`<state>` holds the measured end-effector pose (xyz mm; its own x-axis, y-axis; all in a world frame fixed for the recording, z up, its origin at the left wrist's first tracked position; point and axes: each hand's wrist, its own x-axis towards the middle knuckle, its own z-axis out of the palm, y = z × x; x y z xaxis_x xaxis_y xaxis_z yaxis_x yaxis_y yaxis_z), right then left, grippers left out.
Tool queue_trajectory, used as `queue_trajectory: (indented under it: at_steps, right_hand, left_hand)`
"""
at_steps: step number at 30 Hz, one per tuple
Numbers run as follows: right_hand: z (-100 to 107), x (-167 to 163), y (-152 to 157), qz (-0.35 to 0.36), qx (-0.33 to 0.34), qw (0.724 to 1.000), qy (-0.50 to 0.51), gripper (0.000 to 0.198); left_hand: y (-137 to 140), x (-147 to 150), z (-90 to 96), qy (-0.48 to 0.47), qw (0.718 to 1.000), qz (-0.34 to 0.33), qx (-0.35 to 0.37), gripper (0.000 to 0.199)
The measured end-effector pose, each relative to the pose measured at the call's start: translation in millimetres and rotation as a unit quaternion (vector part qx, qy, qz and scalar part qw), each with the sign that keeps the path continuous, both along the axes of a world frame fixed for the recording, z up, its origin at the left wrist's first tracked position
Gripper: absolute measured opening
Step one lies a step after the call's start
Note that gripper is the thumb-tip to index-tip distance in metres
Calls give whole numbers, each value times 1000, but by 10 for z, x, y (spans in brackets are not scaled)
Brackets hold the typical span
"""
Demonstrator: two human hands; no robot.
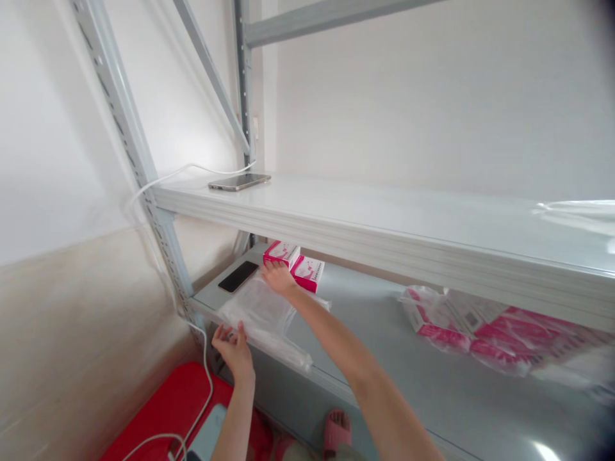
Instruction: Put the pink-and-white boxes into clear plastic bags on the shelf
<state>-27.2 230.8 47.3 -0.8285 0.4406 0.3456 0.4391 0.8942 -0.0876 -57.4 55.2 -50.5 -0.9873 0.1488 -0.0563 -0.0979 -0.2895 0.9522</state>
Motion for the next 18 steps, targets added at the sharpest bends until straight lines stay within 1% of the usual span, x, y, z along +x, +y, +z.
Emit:
queue_trajectory:
  at_steps: [2,4,6,8,10,13,15,18]
  right_hand:
    - [29,208,-55,-14,18,1000,-17,33]
    - [30,459,-108,-52,24,998,-23,37]
    - [-10,737,-141,-97,15,995,-19,43]
    - [-84,1006,-142,-133,-9,991,-24,53]
    - [-168,1225,-111,-145,-42,987,-46,64]
    - [-263,1407,-44,-149,-98,980,-92,76]
    - [-298,1446,-14,-154,-126,974,-110,74]
    - [-319,1480,3,-170,-134,971,-107,56]
  left_hand:
    - [-4,24,-38,0,1000,8,-12,47]
    - [-24,55,-70,8,999,22,-25,47]
    - [-55,107,-89,11,999,35,-33,44]
    - [-87,198,-96,3,999,38,-35,43]
    - [-105,336,-95,-19,999,25,-33,42]
    - [-102,606,-84,-35,999,1,-33,49]
    - [-97,786,-69,-19,999,-8,-48,56]
    - [-127,986,-25,30,996,-15,-77,64]
